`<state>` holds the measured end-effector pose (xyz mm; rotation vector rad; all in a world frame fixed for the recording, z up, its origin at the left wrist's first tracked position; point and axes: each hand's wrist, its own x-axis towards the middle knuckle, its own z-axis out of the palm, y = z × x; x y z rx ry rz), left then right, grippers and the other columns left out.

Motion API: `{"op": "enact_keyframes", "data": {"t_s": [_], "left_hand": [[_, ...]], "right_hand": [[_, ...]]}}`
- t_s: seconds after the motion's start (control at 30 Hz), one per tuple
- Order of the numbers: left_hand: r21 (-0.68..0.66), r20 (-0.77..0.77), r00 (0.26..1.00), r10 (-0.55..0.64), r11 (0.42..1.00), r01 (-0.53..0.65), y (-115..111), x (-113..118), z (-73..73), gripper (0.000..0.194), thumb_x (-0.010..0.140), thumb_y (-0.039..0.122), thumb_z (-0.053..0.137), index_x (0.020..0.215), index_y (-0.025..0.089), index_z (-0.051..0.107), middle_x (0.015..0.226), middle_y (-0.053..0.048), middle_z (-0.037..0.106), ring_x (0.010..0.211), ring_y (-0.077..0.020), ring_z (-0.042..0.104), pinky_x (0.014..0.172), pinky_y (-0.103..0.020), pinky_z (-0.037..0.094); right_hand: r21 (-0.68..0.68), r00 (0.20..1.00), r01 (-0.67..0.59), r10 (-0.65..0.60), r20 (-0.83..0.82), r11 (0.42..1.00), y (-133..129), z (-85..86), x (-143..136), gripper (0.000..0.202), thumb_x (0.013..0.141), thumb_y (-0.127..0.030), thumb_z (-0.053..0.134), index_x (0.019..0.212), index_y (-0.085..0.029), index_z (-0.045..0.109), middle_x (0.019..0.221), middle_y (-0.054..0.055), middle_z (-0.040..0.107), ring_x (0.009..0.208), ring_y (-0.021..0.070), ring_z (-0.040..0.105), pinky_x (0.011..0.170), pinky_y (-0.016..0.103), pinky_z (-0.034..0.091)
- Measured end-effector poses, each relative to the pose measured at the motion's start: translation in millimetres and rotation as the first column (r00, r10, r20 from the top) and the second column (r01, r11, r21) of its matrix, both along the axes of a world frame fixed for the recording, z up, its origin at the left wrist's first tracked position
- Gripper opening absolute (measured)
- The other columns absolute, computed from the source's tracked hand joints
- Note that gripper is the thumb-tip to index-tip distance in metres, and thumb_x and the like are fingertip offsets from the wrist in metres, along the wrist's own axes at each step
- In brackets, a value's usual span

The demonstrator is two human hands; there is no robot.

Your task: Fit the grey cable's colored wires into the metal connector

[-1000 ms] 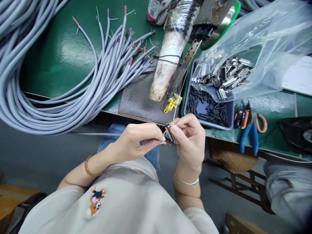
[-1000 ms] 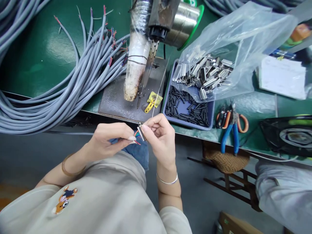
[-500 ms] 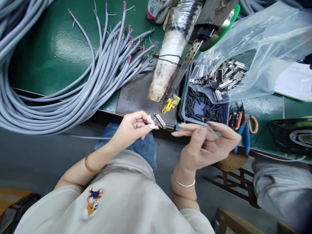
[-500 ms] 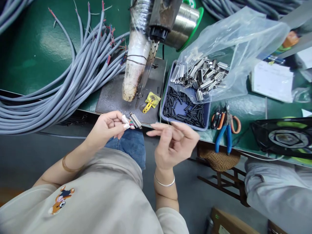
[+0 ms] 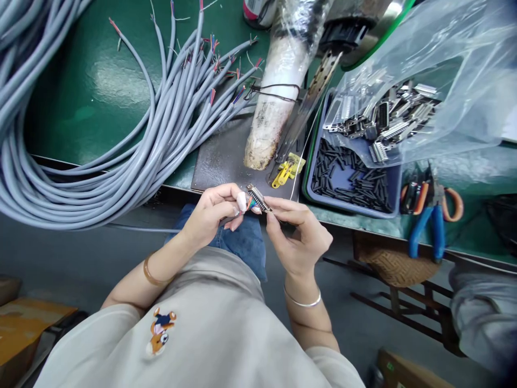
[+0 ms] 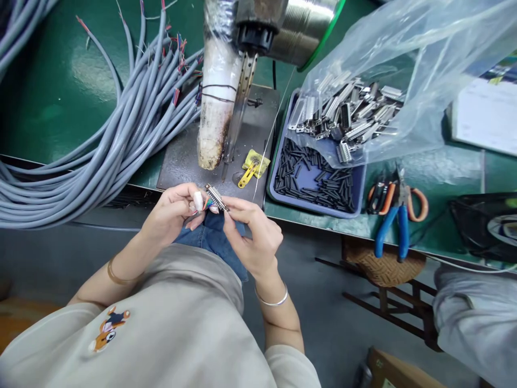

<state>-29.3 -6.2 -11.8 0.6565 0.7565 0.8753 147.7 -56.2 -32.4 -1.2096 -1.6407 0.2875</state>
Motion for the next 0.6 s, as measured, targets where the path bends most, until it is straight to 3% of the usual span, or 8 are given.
{"op": "enact_keyframes", "data": {"t_s": [0.2, 0.4, 0.5, 0.6], "left_hand": [[-0.047, 0.045, 0.999, -0.026, 0.998, 0.029, 0.8, -6.4, -3.9, 0.01, 0.06, 0.019, 0.071, 0.065, 0.015, 0.063, 0.071, -0.002, 0.067, 0.041, -0.007, 0.05, 0.039, -0.021, 0.029], [0.063, 0.015, 0.999, -0.05, 0.997, 0.049, 0.5, -6.8, -5.0, 0.03, 0.069, 0.033, 0.088, 0.074, 0.016, 0.065, 0.077, -0.003, 0.072, 0.044, -0.0057, 0.052, 0.042, -0.02, 0.035], [0.111, -0.036, 0.999, -0.039, 0.993, 0.042, -0.8, -3.5, -4.8, 0.038, 0.067, 0.033, 0.096, 0.076, 0.016, 0.063, 0.077, -0.002, 0.073, 0.046, -0.0033, 0.05, 0.044, -0.017, 0.04], [0.122, -0.065, 0.998, -0.009, 0.992, 0.017, -2.5, -0.3, -4.3, 0.041, 0.062, 0.027, 0.1, 0.077, 0.016, 0.064, 0.077, 0.0, 0.072, 0.05, -0.0024, 0.051, 0.047, -0.015, 0.043]], "right_hand": [[0.071, 1.0, 0.005, -0.005, -0.01, 0.997, -0.6, 2.5, -5.5, 0.021, 0.087, -0.007, 0.077, 0.094, -0.025, 0.068, 0.107, 0.003, 0.085, 0.089, 0.0194, 0.084, 0.073, 0.029, 0.068], [0.11, 0.998, 0.061, -0.058, -0.03, 0.992, -0.9, 3.1, -1.2, 0.018, 0.09, -0.012, 0.077, 0.095, -0.026, 0.068, 0.092, 0.0, 0.084, 0.085, 0.022, 0.084, 0.068, 0.033, 0.068], [0.074, 0.992, 0.077, -0.069, -0.104, 0.994, -3.2, 6.2, 2.2, 0.018, 0.089, -0.011, 0.078, 0.093, -0.025, 0.068, 0.09, 0.0, 0.084, 0.083, 0.0205, 0.083, 0.067, 0.031, 0.066], [-0.015, 0.987, -0.012, 0.01, -0.163, 1.0, -5.1, 11.3, 1.2, 0.018, 0.088, -0.009, 0.078, 0.091, -0.025, 0.068, 0.098, 0.001, 0.084, 0.086, 0.0191, 0.082, 0.069, 0.03, 0.066]]}}
